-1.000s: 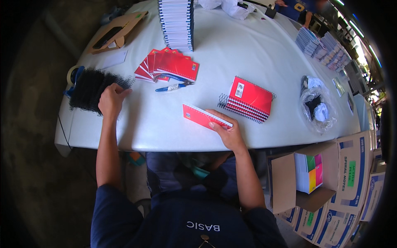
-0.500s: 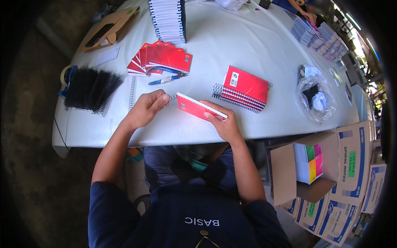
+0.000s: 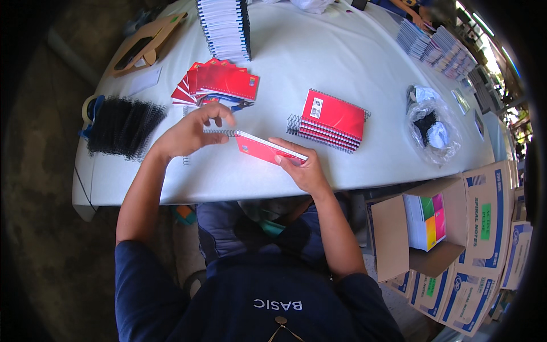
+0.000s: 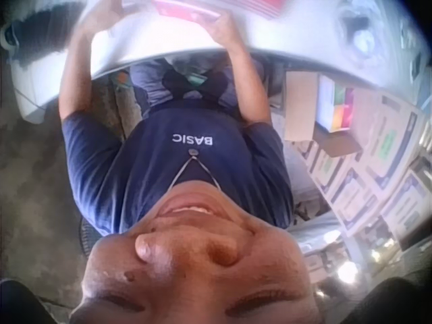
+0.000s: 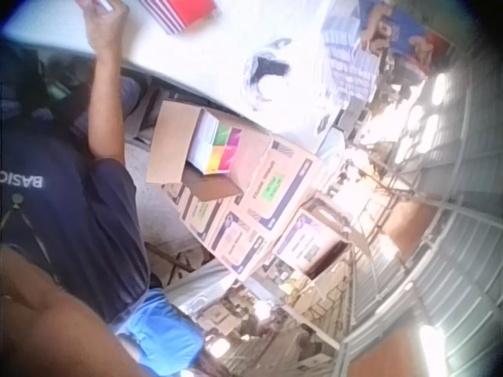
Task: The person assembles notebooks by sliding a wire coil into the holes of stacked paper and covers, then twisting the coil by hand.
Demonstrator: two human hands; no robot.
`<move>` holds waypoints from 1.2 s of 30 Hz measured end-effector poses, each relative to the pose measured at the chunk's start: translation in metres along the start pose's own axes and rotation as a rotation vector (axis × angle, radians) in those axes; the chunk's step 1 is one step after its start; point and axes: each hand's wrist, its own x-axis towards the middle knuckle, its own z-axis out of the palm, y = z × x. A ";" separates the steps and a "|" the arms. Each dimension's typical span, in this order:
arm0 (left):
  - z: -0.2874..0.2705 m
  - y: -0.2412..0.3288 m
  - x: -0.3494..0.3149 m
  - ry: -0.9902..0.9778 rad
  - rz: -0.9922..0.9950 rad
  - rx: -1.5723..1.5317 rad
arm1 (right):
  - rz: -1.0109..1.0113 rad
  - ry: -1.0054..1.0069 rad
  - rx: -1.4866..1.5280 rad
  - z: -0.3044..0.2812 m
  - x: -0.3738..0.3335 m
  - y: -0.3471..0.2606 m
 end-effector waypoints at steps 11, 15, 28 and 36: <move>-0.005 0.015 -0.003 -0.220 -0.124 0.066 | 0.045 -0.033 -0.018 -0.002 -0.004 0.005; -0.007 0.021 -0.007 -0.258 -0.382 -0.259 | 0.019 -0.076 -0.101 -0.004 -0.006 0.002; -0.011 0.020 -0.007 -0.221 -0.215 -0.001 | -0.019 -0.167 -0.102 -0.005 -0.006 0.002; 0.005 0.047 -0.002 -0.206 0.076 0.727 | 0.032 -0.090 -0.143 0.001 -0.010 0.001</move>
